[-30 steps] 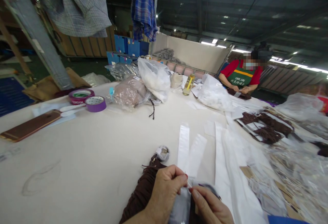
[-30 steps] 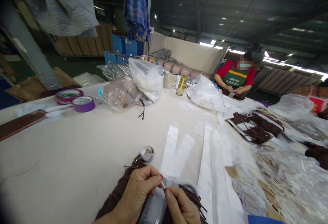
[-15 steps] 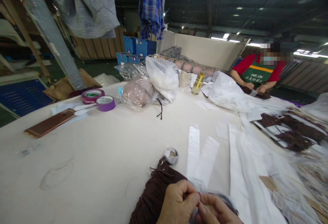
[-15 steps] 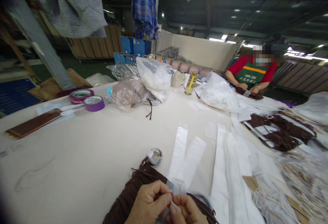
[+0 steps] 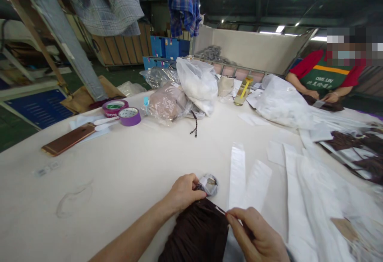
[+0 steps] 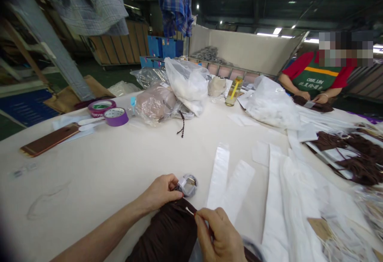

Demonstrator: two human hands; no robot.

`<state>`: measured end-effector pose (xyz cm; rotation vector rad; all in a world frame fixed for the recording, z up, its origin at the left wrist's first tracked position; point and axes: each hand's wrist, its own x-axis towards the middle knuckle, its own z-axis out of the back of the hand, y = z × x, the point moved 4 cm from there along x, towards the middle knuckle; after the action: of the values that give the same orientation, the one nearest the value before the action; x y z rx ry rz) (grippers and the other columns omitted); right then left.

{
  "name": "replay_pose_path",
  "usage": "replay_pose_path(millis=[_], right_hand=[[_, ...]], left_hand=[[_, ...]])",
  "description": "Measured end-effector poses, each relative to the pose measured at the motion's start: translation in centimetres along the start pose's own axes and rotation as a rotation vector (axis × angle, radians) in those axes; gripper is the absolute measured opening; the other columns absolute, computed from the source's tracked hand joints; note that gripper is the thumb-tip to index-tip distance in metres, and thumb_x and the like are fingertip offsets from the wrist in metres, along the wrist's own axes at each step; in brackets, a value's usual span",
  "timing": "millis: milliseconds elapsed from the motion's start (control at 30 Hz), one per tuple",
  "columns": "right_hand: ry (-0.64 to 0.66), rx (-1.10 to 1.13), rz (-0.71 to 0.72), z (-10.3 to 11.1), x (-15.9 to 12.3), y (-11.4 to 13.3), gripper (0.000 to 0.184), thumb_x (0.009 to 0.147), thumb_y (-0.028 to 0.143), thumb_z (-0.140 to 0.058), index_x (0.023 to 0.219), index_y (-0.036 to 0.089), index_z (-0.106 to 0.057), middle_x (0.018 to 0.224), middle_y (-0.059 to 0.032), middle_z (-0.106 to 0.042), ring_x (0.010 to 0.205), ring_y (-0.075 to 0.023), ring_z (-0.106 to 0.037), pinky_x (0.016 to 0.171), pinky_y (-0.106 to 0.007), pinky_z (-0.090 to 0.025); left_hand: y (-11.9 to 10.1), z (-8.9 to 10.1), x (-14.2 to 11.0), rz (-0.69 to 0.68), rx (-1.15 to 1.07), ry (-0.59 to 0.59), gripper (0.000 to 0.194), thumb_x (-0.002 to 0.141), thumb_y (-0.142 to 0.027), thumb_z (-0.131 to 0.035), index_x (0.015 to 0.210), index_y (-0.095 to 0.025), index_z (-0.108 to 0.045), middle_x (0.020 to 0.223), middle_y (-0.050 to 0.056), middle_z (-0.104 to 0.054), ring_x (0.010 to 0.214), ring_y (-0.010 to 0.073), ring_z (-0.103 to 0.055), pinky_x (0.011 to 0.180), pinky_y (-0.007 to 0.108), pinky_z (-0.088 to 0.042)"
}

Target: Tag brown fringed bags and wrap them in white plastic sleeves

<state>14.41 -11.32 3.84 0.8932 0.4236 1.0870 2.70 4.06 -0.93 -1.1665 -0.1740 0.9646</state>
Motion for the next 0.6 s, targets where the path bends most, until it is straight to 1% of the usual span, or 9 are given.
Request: replay_pose_path(millis=[100, 267, 400, 500, 600], right_hand=[[0.028, -0.095, 0.059, -1.6, 1.7, 0.4, 0.022, 0.085, 0.039, -0.048, 0.079, 0.026, -0.065, 0.064, 0.0, -0.051, 0.057, -0.0133, -0.051, 0.056, -0.023, -0.039], [0.116, -0.189, 0.136, -3.8, 3.2, 0.1, 0.019, 0.086, 0.029, -0.046, 0.083, 0.023, -0.063, 0.069, -0.0011, -0.054, 0.061, -0.0132, -0.054, 0.056, -0.022, -0.04], [0.09, -0.229, 0.162, -4.6, 3.5, 0.2, 0.018, 0.086, 0.025, -0.046, 0.079, 0.022, -0.063, 0.066, -0.0002, -0.052, 0.058, -0.0134, -0.054, 0.054, -0.023, -0.039], [0.066, -0.263, 0.19, -5.0, 3.8, 0.6, 0.019, 0.086, 0.024, -0.045, 0.077, 0.022, -0.062, 0.064, -0.0002, -0.053, 0.056, -0.0137, -0.054, 0.052, -0.023, -0.038], [0.086, -0.289, 0.224, -5.3, 4.2, 0.8, 0.021, 0.087, 0.022, -0.043, 0.076, 0.021, -0.06, 0.066, -0.0008, -0.053, 0.057, -0.013, -0.054, 0.053, -0.022, -0.039]], left_hand=[[0.3, -0.1, 0.0, 0.053, -0.06, 0.049, 0.012, 0.059, -0.027, -0.058, 0.059, -0.015, -0.056, 0.049, -0.004, -0.048, 0.049, 0.0119, -0.043, 0.045, 0.022, -0.025], [1.1, -0.2, -0.2, 0.169, -0.222, 0.073, 0.011, 0.058, -0.026, -0.049, 0.059, -0.015, -0.052, 0.041, -0.005, -0.043, 0.039, 0.0098, -0.039, 0.038, 0.02, -0.022], [1.5, -0.4, -0.4, 0.235, -0.343, 0.099, 0.014, 0.06, -0.03, -0.045, 0.06, -0.017, -0.049, 0.033, -0.005, -0.038, 0.031, 0.0082, -0.033, 0.034, 0.019, -0.016], [1.5, -0.4, -0.5, 0.251, -0.396, 0.11, 0.017, 0.061, -0.033, -0.045, 0.062, -0.017, -0.049, 0.031, -0.006, -0.037, 0.029, 0.0073, -0.03, 0.033, 0.018, -0.014], [1.5, -0.4, -0.6, 0.249, -0.461, 0.108, 0.018, 0.06, -0.034, -0.046, 0.062, -0.017, -0.049, 0.032, -0.007, -0.037, 0.028, 0.0062, -0.029, 0.032, 0.018, -0.013]])
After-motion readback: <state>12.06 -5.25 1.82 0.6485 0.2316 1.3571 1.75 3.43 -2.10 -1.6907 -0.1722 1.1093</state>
